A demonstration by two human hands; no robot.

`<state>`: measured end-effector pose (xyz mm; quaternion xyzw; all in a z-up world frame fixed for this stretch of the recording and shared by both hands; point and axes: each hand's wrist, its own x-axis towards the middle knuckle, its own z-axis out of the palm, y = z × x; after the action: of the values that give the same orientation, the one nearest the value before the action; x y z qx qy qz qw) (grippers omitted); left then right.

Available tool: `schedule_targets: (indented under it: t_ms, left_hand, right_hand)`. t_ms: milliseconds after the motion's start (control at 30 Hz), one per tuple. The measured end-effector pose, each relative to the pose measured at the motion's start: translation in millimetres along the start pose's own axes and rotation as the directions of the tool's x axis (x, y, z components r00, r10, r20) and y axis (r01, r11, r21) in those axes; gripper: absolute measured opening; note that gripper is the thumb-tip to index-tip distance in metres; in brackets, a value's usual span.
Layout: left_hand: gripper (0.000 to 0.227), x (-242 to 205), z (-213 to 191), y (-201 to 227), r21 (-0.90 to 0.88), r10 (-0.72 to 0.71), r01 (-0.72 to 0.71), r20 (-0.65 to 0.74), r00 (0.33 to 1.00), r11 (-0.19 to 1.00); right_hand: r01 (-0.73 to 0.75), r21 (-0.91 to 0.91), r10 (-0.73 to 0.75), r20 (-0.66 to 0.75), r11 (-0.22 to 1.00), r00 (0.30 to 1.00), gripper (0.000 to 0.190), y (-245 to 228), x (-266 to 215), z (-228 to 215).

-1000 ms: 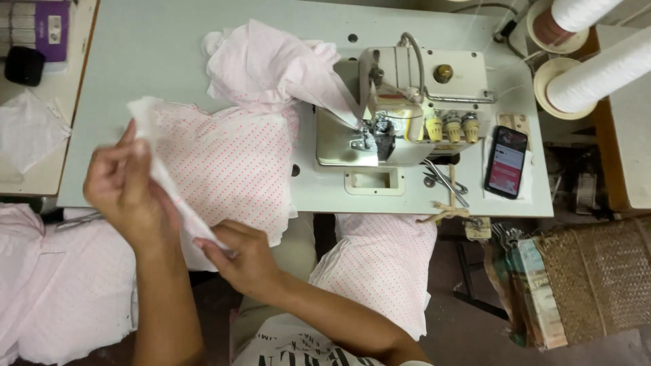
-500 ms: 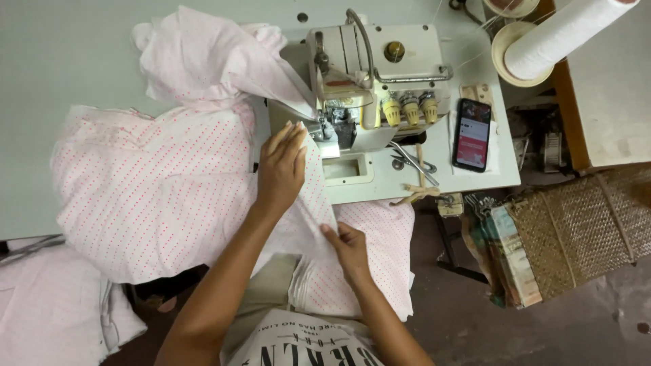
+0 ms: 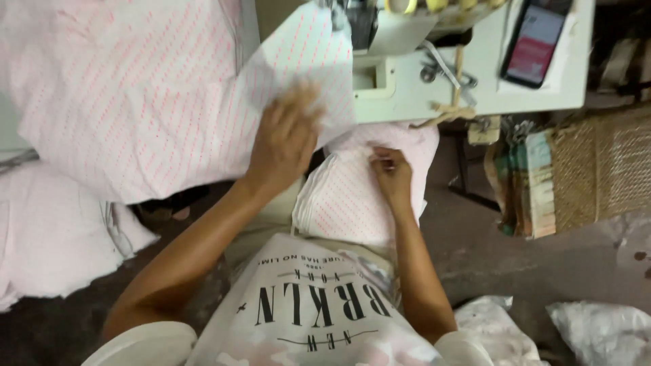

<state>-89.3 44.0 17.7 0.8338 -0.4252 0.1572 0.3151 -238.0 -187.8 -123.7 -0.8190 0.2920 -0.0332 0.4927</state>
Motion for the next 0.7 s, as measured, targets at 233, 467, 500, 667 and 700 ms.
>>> schedule_targets:
  t_ms: [233,467,500,667,700]
  left_hand:
    - [0.032,-187,48,2,-0.308,0.169,0.05,0.641,0.749,0.95]
    - [0.011,-177,62,2,-0.489,0.287,0.02,0.543,0.789,0.872]
    - [0.004,-171,63,3,-0.456,0.237,0.085,0.602,0.762,0.886]
    - [0.006,-147,100,-17,-0.466,0.245,0.405,0.838,0.488,0.787]
    - [0.016,-149,116,-25,-0.403,0.233,0.464,0.895,0.38,0.789]
  right_hand:
    - [-0.164,0.002,0.164,0.007,0.986,0.986,0.021,-35,-33,-38]
    - [-0.106,-0.024,0.106,0.012,0.994,0.994,0.017,-54,-53,-49]
    - [-0.103,-0.016,0.103,0.02,0.995,0.994,0.017,-54,-55,-51]
    - [-0.186,0.043,0.179,0.139,0.982,0.974,0.016,-56,-70,-57]
    - [-0.216,0.057,0.2,0.207,0.975,0.957,0.016,-56,-73,-58]
